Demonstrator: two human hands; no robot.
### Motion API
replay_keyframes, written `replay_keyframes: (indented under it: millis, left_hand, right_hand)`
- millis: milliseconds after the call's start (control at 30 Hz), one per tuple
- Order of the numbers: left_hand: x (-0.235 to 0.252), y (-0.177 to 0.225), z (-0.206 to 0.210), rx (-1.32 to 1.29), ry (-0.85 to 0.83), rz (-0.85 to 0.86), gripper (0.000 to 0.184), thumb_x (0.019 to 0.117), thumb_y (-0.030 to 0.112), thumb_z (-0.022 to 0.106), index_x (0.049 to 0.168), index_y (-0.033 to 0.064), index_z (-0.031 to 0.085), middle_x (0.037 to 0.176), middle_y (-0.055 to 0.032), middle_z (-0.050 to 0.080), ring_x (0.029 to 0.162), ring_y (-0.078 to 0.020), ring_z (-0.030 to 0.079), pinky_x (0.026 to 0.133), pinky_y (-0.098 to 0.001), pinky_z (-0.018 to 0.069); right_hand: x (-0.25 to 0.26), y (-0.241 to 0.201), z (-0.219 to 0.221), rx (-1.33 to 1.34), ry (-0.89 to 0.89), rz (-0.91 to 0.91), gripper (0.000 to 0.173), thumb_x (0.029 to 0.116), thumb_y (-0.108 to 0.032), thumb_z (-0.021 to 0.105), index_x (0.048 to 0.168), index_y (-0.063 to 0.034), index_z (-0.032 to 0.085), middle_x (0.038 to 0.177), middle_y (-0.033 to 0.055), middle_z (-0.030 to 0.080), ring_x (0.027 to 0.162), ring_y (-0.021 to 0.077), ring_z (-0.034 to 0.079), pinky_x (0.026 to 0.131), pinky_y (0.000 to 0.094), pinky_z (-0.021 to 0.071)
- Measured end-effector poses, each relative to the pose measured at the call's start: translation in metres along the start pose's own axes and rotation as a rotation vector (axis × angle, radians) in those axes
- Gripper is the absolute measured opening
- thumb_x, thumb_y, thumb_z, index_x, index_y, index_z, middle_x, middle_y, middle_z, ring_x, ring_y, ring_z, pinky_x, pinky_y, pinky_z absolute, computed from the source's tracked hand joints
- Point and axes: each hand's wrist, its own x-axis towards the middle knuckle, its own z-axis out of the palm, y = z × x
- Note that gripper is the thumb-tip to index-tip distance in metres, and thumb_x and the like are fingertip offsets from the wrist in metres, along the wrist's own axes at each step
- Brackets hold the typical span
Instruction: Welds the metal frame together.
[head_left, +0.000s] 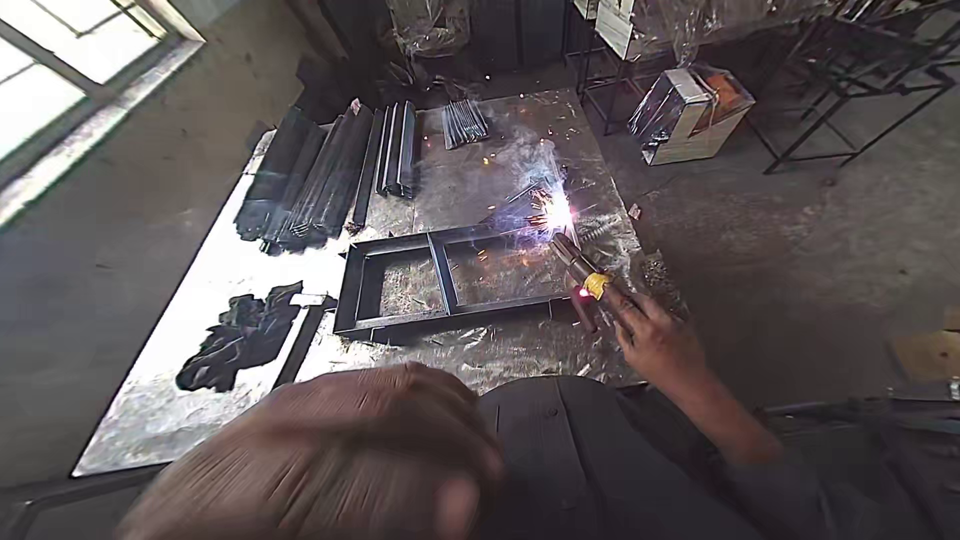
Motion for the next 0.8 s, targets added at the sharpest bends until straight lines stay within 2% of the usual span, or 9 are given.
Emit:
replay_keyframes:
  millis: [67,100,167,233,300,400,467,567,800]
  left_hand:
    - [-0.042,-0.049,-0.018,0.006,-0.039,-0.247,0.055,0.097,0.052,0.066,0.137,0.0146,0.065,0.128,-0.0067,0.072,0.12,-0.0246,0.068,0.105,-0.0439,0.0567]
    - [-0.065,-0.07,-0.022,-0.002,-0.016,-0.427,0.055,0.0962,0.048,0.069,0.138,0.0134,0.064,0.127,-0.006,0.072,0.118,-0.0228,0.068,0.105,-0.0418,0.0562]
    - [-0.114,-0.104,-0.024,0.073,0.059,-0.873,0.045,0.0937,0.04,0.071,0.13,0.0131,0.069,0.108,0.0002,0.077,0.098,-0.0133,0.074,0.089,-0.0327,0.0617]
    - [-0.164,-0.133,-0.027,0.139,0.047,-1.266,0.035,0.0973,0.035,0.067,0.12,0.0088,0.072,0.093,-0.0021,0.077,0.081,-0.0145,0.074,0.077,-0.0371,0.063]
    - [-0.209,-0.152,-0.029,0.314,0.123,-1.476,0.038,0.101,0.04,0.062,0.107,0.0042,0.074,0.082,-0.0081,0.076,0.072,-0.0211,0.074,0.069,-0.0451,0.0622]
    - [-0.241,-0.163,-0.026,0.818,0.39,-1.532,0.05,0.105,0.045,0.056,0.102,-0.0027,0.072,0.091,-0.0241,0.073,0.089,-0.0415,0.072,0.085,-0.0664,0.0534]
    - [-0.257,-0.175,-0.018,0.96,0.565,-1.492,0.053,0.1058,0.044,0.056,0.108,-0.0067,0.071,0.105,-0.0323,0.071,0.106,-0.0504,0.067,0.097,-0.0701,0.0461]
    - [-0.262,-0.198,0.002,1.094,0.682,-1.466,0.051,0.1049,0.045,0.053,0.105,-0.0032,0.071,0.101,-0.029,0.071,0.103,-0.0486,0.069,0.089,-0.071,0.0492]
    - [-0.254,-0.204,0.007,1.12,0.711,-1.475,0.052,0.1058,0.045,0.052,0.104,-0.0036,0.071,0.104,-0.0279,0.071,0.107,-0.0474,0.068,0.093,-0.0701,0.0473]
  right_hand:
    - [0.0,-0.001,0.001,0.019,0.014,0.001,0.055,0.0929,-0.016,0.06,0.147,-0.0217,0.059,0.117,0.021,0.07,0.085,0.0375,0.073,0.065,0.0526,0.059]
    - [-0.001,-0.001,0.002,0.029,0.019,0.002,0.055,0.0922,-0.015,0.061,0.147,-0.0212,0.059,0.117,0.0218,0.07,0.085,0.0383,0.073,0.064,0.0533,0.059]
    - [-0.001,-0.004,0.004,0.035,0.017,0.012,0.055,0.0924,-0.016,0.061,0.147,-0.0221,0.059,0.118,0.0222,0.07,0.086,0.0389,0.073,0.065,0.0539,0.059]
    - [-0.001,-0.006,0.007,0.019,0.023,0.018,0.053,0.0939,-0.017,0.06,0.146,-0.0229,0.06,0.117,0.0206,0.07,0.086,0.0371,0.073,0.064,0.052,0.0592]
    - [-0.002,-0.007,0.008,0.015,0.022,0.022,0.052,0.0943,-0.018,0.061,0.146,-0.0237,0.06,0.116,0.0195,0.071,0.086,0.0362,0.073,0.065,0.0513,0.0591]
    - [0.0,-0.006,0.008,0.007,0.013,0.021,0.053,0.0937,-0.017,0.06,0.146,-0.0237,0.06,0.117,0.0197,0.07,0.088,0.0363,0.073,0.065,0.0505,0.0591]
    - [-0.001,-0.008,0.008,0.002,0.012,0.02,0.053,0.0929,-0.016,0.061,0.145,-0.0238,0.061,0.117,0.0205,0.07,0.087,0.037,0.073,0.064,0.0506,0.0589]
    - [0.0,-0.01,0.01,-0.035,0.0,0.017,0.052,0.0944,-0.019,0.059,0.146,-0.026,0.06,0.118,0.02,0.071,0.091,0.0367,0.073,0.069,0.0514,0.0597]
    - [0.002,-0.015,0.008,0.013,-0.009,0.024,0.05,0.0953,-0.017,0.058,0.145,-0.0237,0.061,0.119,0.0223,0.07,0.089,0.0381,0.074,0.066,0.0514,0.0592]
